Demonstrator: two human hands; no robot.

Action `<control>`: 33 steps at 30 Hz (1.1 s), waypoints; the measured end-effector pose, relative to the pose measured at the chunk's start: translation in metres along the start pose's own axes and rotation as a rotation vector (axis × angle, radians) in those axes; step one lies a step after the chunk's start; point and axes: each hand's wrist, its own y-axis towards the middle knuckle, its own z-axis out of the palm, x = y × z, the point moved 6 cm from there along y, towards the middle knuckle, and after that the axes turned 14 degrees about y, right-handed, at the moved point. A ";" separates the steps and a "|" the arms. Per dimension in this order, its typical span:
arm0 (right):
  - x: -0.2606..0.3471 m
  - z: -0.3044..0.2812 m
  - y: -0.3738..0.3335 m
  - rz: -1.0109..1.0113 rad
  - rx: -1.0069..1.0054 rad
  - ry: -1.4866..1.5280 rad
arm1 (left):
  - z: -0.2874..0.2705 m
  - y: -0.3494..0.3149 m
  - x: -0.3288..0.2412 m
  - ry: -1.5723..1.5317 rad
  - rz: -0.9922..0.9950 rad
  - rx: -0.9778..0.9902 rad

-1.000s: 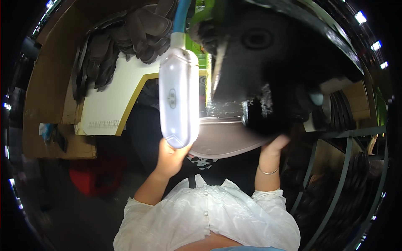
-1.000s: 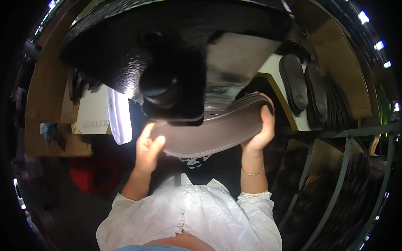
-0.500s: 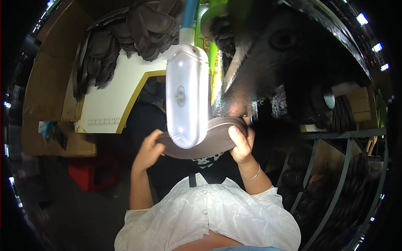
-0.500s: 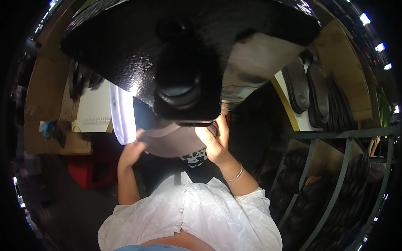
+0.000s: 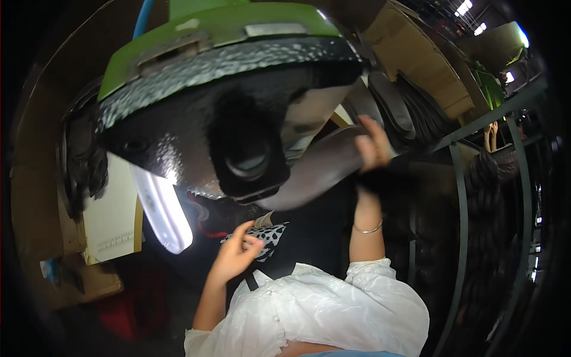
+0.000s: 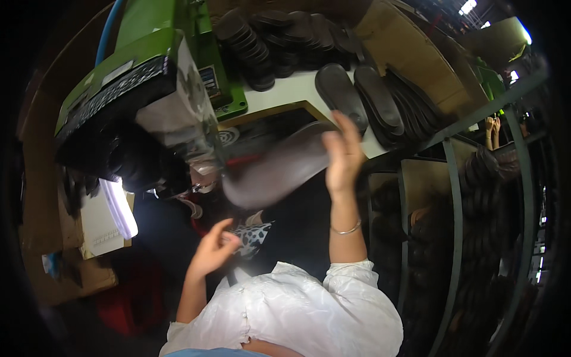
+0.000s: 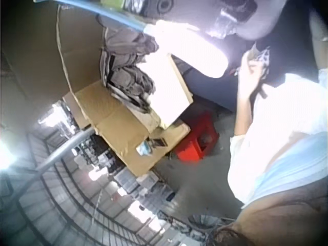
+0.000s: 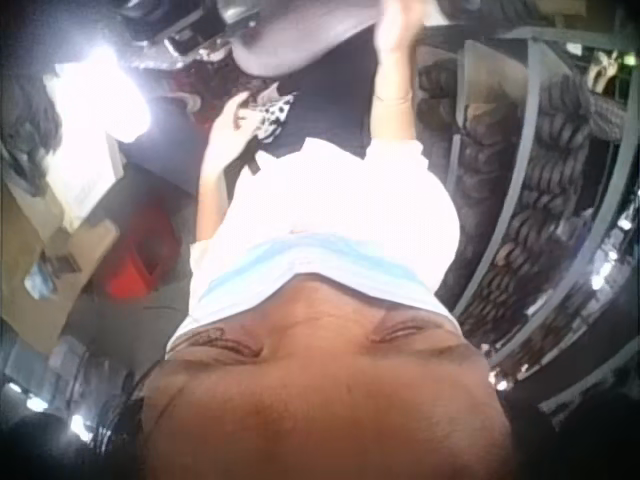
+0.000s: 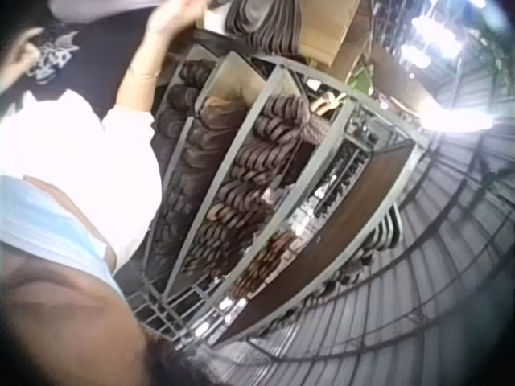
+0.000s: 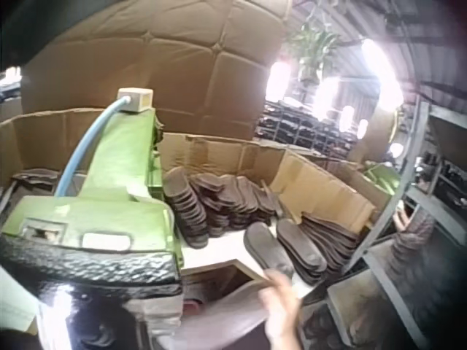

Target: The person repeatedly picks up brown shoe soles from a pile on a table and presses them against a rotating grinding wheel on a green machine. They handle the soles one at a time, turning them to smooth different edges, and place the finished soles back onto the table.

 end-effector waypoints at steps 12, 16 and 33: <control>-0.104 -0.118 0.022 0.347 -0.389 -0.419 | -0.149 0.016 0.017 0.371 0.065 -0.680; -0.095 -0.085 -0.005 0.119 -0.382 -0.260 | -0.267 0.007 -0.003 1.100 0.086 -1.342; -0.111 0.010 -0.084 0.388 0.001 0.105 | -0.416 -0.052 0.066 0.910 -0.182 -1.367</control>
